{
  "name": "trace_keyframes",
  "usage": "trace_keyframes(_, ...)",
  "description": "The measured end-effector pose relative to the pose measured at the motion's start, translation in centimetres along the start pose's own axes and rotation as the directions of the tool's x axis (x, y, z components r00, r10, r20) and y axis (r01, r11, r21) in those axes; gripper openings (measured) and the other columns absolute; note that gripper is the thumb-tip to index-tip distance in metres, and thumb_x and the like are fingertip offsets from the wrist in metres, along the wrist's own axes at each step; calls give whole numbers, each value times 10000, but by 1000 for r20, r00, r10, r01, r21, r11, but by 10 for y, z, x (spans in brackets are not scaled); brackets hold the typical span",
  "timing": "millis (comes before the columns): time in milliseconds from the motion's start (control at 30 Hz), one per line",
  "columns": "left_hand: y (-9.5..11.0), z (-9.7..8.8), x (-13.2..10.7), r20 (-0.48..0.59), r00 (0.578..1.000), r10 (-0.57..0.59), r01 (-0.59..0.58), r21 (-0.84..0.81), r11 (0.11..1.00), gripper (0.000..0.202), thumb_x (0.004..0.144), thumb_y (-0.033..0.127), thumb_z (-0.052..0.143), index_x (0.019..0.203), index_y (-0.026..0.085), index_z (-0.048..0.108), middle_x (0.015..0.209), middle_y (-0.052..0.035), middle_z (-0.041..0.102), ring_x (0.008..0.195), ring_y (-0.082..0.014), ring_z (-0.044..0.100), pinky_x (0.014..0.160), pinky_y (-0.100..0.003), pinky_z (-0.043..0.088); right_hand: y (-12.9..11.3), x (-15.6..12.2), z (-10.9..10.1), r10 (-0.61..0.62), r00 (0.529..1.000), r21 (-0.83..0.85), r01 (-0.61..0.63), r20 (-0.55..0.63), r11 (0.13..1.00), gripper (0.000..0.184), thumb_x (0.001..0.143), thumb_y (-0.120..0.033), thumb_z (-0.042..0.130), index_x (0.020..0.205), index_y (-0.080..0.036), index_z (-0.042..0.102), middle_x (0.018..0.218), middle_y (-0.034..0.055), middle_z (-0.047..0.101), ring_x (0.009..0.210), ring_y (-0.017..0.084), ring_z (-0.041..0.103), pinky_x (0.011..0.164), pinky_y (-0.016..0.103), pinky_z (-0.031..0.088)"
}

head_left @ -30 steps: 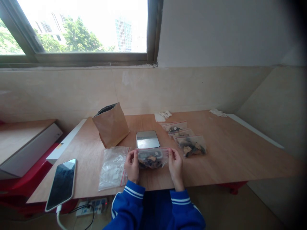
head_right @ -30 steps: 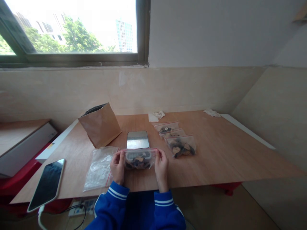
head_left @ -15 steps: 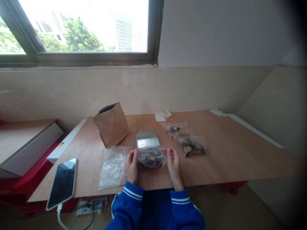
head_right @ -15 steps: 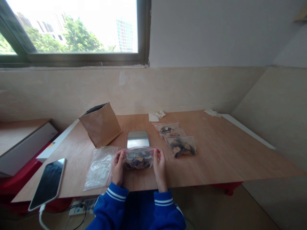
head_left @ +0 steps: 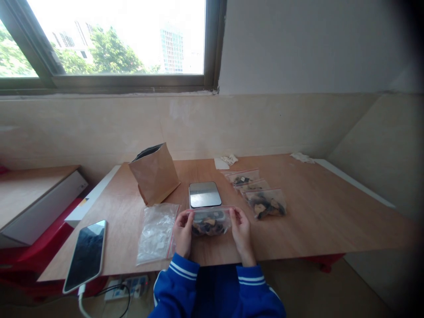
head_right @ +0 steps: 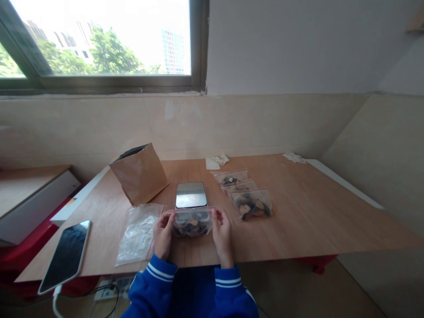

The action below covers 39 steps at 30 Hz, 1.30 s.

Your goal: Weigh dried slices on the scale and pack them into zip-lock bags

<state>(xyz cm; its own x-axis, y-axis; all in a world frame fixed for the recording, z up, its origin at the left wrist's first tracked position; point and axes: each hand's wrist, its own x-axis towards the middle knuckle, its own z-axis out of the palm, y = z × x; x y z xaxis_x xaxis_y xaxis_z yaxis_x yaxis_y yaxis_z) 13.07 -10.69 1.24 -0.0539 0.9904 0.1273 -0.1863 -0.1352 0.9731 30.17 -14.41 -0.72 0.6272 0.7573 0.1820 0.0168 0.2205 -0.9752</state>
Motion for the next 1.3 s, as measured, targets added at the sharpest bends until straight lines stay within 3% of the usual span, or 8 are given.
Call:
trace_keyframes(233,1,-1,-1,-4,1000,30,-30,4,1000,254,774,391,653,902,172,628,863,-28,655,854,-169,601,792,-270,457,2,-3,7,9,1000,34,-8,-28,999,363,813,-533,562,942,-193,568,884,74,693,834,220,662,768,342,514)
trace_keyframes(400,5,1,-2,65,998,0,1,-15,1000,272,799,393,624,976,186,629,961,-41,668,942,-190,602,833,-281,457,2,-7,12,104,994,146,-106,22,984,428,821,-526,560,1113,-215,533,986,77,702,893,229,663,780,348,520)
trace_keyframes(567,5,0,-3,113,993,-23,22,9,1000,270,789,399,633,909,159,666,890,-50,687,885,-192,615,808,-280,461,-1,-5,12,99,987,123,-115,129,986,405,810,-550,562,960,-183,646,932,87,712,866,243,658,757,339,519)
trace_keyframes(933,9,2,-4,80,996,-27,22,65,998,255,750,402,676,825,159,684,809,-34,687,819,-179,622,768,-260,457,-7,-6,11,-5,998,-19,4,-59,1000,439,793,-608,551,818,-179,641,815,88,716,765,244,664,728,338,518)
trace_keyframes(1067,11,4,-4,121,992,-36,33,24,999,248,766,395,665,842,159,675,822,-33,693,816,-175,628,768,-263,468,-2,-5,12,-7,999,-9,7,-53,1000,425,796,-612,544,792,-195,624,769,67,705,749,233,662,720,328,517)
trace_keyframes(1167,14,6,-5,167,984,-63,70,-38,997,268,783,393,648,906,157,673,904,-55,703,872,-191,634,795,-283,483,0,-5,13,41,999,59,-40,-6,997,425,797,-597,551,867,-187,634,834,75,716,787,233,669,736,332,522)
trace_keyframes(1300,16,8,-5,178,981,-81,88,-34,996,283,761,382,672,914,145,688,918,-70,705,907,-209,635,827,-301,486,-2,-7,14,95,992,177,-107,79,978,509,794,-549,586,1157,-193,577,1035,98,708,917,243,669,770,345,530)
